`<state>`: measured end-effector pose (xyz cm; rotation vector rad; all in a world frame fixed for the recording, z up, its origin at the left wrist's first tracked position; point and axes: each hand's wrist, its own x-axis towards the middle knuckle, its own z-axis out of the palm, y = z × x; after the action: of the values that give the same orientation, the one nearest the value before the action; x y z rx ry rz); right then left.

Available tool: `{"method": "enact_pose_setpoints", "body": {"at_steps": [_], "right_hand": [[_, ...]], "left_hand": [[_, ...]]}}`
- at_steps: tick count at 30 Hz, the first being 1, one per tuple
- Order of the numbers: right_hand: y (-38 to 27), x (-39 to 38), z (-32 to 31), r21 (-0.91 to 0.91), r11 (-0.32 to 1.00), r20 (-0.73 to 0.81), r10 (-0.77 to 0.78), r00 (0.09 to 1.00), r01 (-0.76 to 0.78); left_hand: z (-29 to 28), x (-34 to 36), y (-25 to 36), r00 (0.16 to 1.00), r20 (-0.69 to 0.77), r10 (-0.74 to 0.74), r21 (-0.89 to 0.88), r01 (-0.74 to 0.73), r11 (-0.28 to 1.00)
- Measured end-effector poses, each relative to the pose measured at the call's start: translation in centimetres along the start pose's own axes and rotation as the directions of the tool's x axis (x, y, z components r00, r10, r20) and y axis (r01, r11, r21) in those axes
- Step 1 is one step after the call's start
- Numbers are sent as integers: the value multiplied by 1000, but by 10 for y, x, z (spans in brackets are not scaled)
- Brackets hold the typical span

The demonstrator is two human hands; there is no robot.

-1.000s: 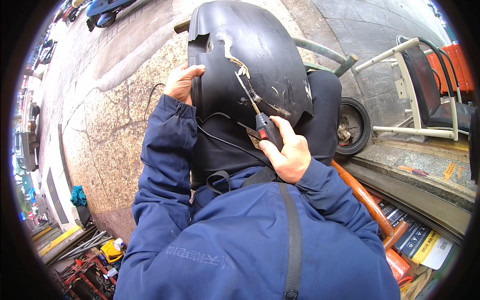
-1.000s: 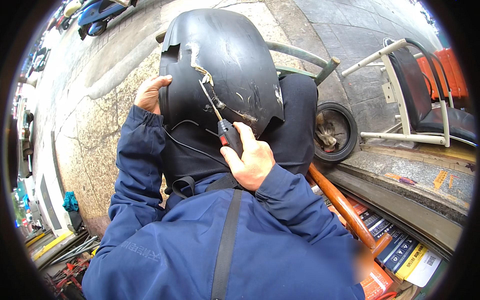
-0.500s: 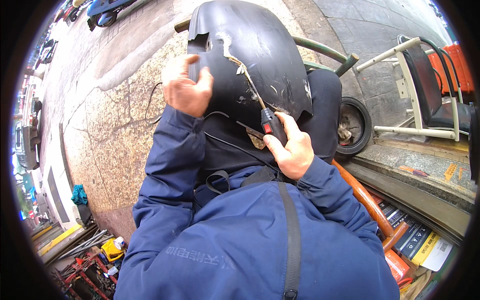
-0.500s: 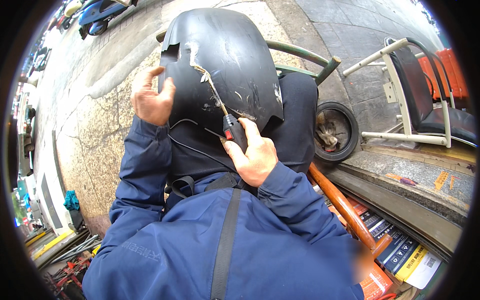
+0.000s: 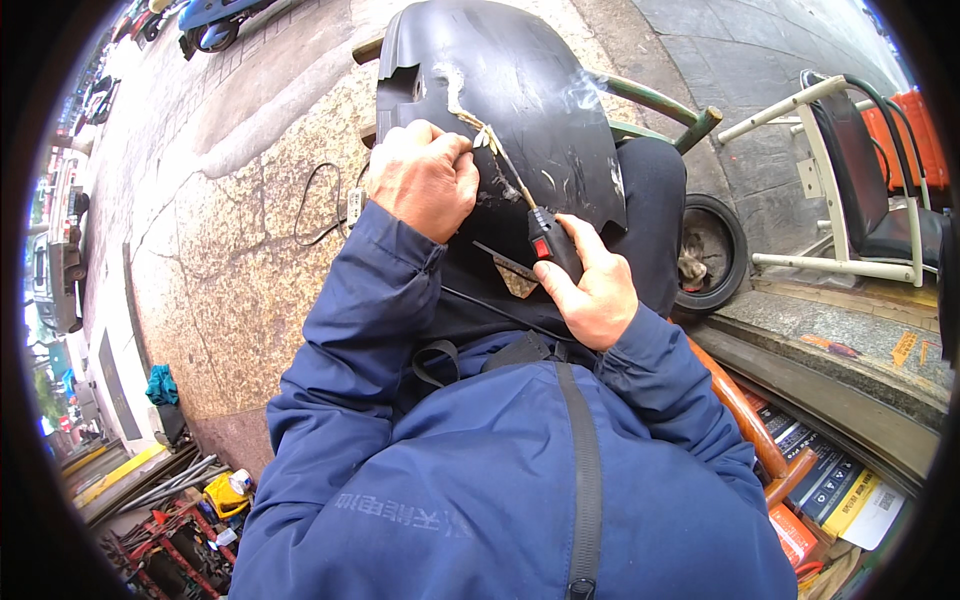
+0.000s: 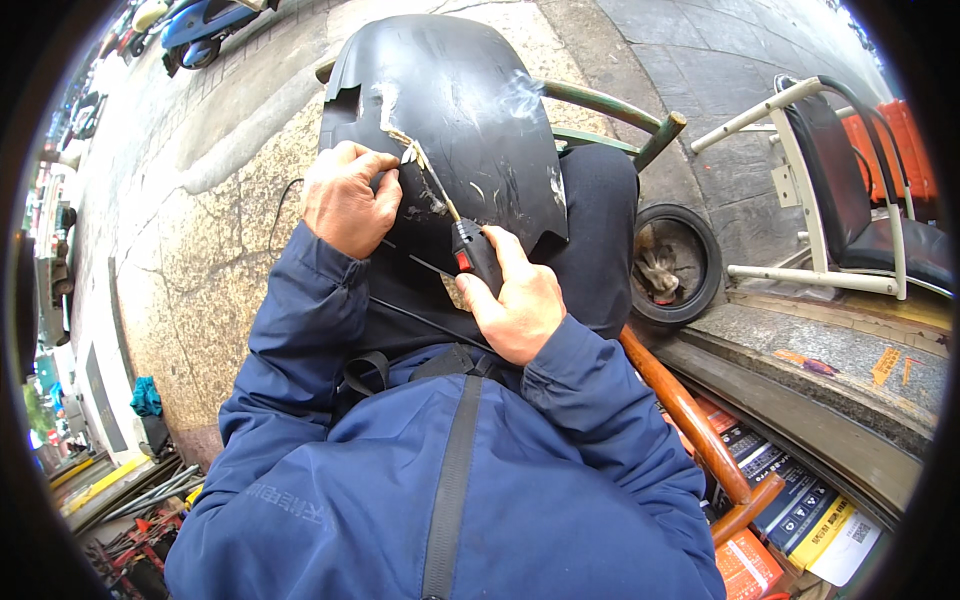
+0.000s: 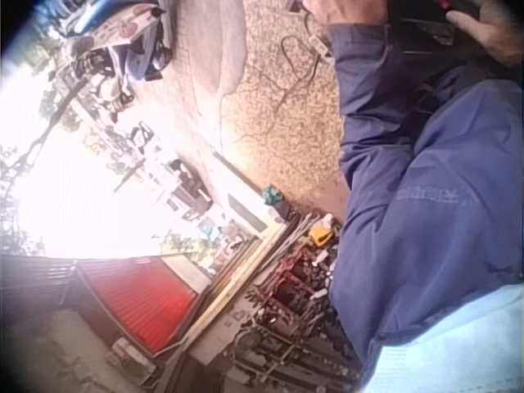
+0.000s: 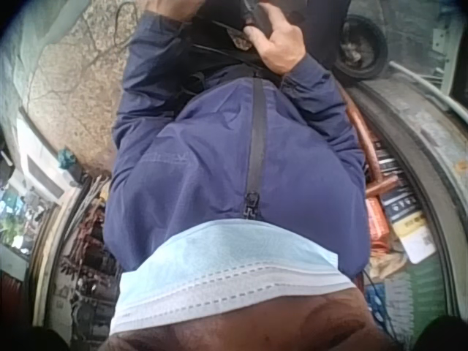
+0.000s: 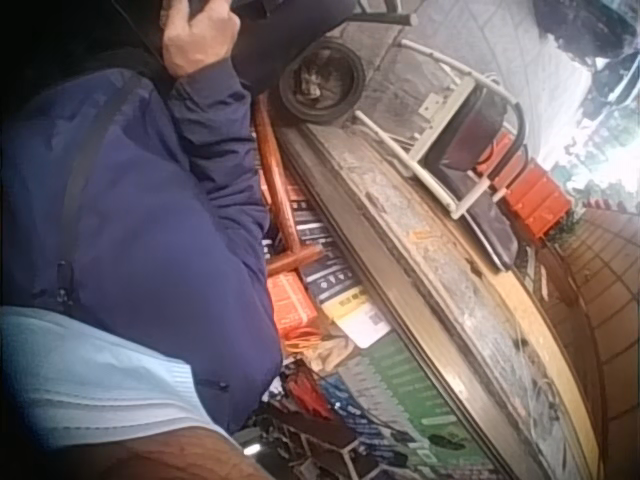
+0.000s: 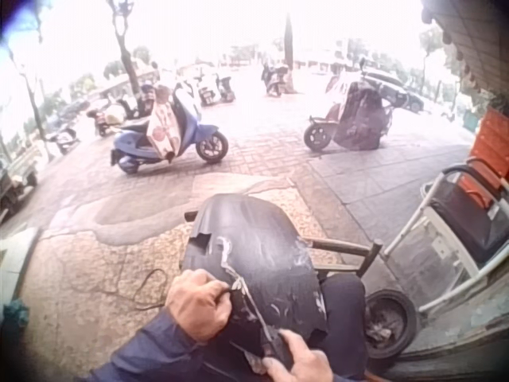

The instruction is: The person uses a soldering iron to melt and fuse a crack in a black plastic motorcycle fender. They hold the fender with one hand and guide the soldering iron along the crack with the other, producing smoke as the plastic melts.

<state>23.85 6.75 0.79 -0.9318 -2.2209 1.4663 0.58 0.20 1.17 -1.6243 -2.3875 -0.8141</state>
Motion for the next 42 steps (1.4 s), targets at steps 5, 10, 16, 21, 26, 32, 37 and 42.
{"method": "enact_pose_setpoints", "body": {"at_steps": [5, 10, 16, 21, 26, 32, 37, 42], "right_hand": [[0, 0, 1, 0, 1000, 5, -4, 1000, 4], [-1, 0, 1, 14, 1000, -3, 0, 1000, 0], [-2, -1, -1, 28, 999, -15, -17, 1000, 18], [0, -1, 0, 20, 1000, -13, -17, 1000, 17], [1, -1, -1, 15, 1000, 22, -4, 1000, 4], [0, -2, 0, 8, 1000, 18, 3, 1000, -3], [-6, 2, -4, -3, 1000, 6, -12, 1000, 12], [-11, 18, -17, -100, 995, 36, 18, 999, -15]], "left_hand": [[3, 1, 0, 998, -50, 33, 1, -33, 999], [2, -1, 2, 1000, -14, 18, -6, -18, 1000], [1, -1, 4, 999, 20, 29, -61, -28, 998], [3, 0, 4, 997, -41, 70, -111, -75, 991], [-3, -1, -7, 987, -157, 23, -121, -42, 992], [-8, -2, -29, 972, -212, -103, -111, 81, 991], [-3, -5, -45, 936, -260, -238, -143, 207, 968], [9, -5, -58, 877, -102, -469, -457, 377, 805]]}}
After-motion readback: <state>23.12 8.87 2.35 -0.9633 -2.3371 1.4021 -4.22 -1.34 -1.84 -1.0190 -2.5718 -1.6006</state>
